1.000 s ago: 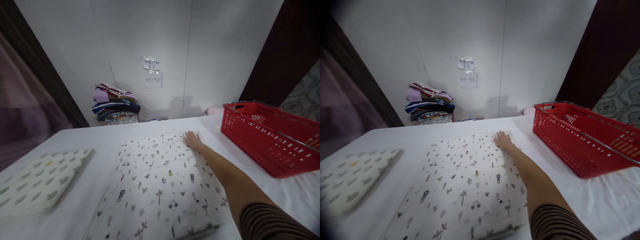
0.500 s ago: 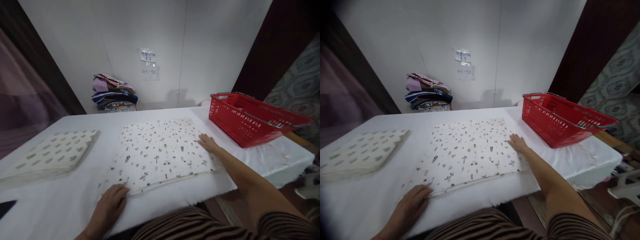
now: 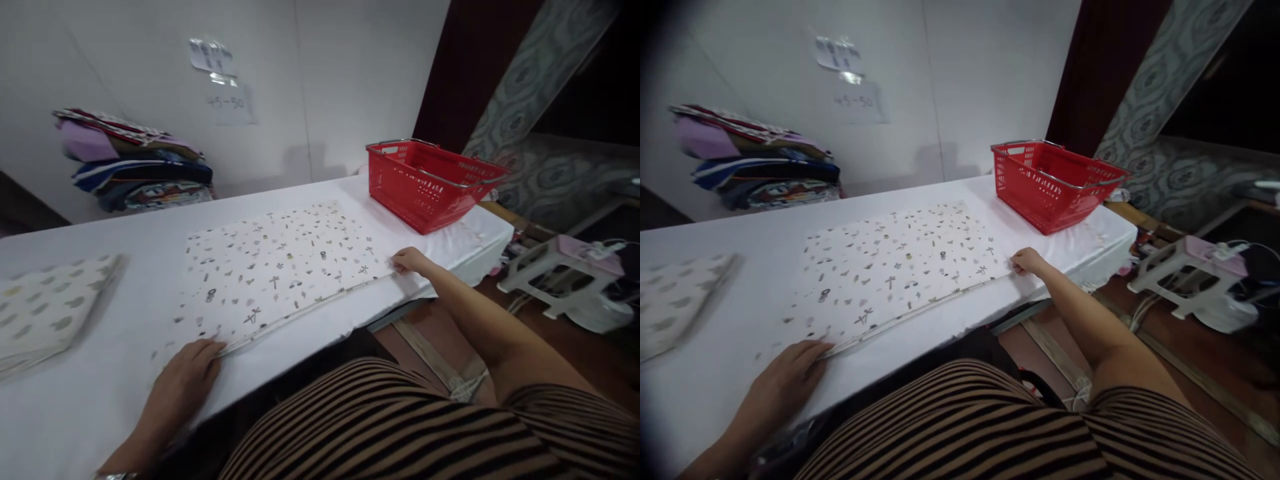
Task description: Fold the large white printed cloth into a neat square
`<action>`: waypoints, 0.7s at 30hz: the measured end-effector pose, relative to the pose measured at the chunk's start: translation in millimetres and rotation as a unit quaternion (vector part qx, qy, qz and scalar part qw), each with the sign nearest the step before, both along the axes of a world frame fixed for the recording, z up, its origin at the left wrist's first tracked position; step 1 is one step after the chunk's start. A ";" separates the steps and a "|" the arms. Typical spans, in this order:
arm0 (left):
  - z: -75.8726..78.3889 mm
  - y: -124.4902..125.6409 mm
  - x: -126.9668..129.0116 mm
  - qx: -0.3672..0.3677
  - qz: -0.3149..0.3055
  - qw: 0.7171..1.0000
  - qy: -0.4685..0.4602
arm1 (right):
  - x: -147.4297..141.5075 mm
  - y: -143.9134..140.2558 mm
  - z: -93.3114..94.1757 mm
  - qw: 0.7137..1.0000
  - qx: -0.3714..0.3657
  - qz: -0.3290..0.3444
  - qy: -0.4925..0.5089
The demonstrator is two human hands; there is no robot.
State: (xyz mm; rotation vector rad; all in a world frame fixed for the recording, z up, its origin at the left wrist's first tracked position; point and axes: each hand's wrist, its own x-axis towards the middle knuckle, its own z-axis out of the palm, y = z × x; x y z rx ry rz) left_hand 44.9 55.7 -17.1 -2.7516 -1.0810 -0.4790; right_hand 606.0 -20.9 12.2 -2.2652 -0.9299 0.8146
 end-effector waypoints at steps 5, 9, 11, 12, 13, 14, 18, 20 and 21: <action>0.1 2.0 -0.7 -0.022 0.025 0.999 0.009 | -8.1 -3.6 11.6 0.996 -0.056 -0.001 0.074; 1.4 0.9 1.1 -0.029 0.039 0.999 0.019 | -9.9 1.4 18.7 0.988 -0.132 0.015 0.077; 2.3 0.4 2.1 -0.030 0.037 0.999 0.020 | -10.5 3.2 19.5 0.986 -0.152 0.028 0.069; 2.9 0.2 2.5 -0.032 0.035 0.999 0.023 | -11.0 3.7 19.4 0.985 -0.156 0.035 0.066; 3.6 -0.1 2.9 -0.034 0.034 0.998 0.028 | -11.9 4.1 19.2 0.984 -0.159 0.041 0.064; 4.5 -0.5 3.3 -0.038 0.033 0.998 0.032 | -12.9 4.3 18.9 0.984 -0.163 0.047 0.062; 9.3 -3.3 5.9 -0.064 0.040 0.996 0.042 | -15.6 2.9 20.0 0.984 -0.162 0.056 0.053; 11.4 -4.9 7.6 -0.065 0.044 0.996 0.039 | -14.2 1.1 21.5 0.989 -0.133 0.052 0.045; 12.2 -5.5 8.5 -0.059 0.043 0.997 0.037 | -12.9 0.2 21.8 0.991 -0.116 0.047 0.043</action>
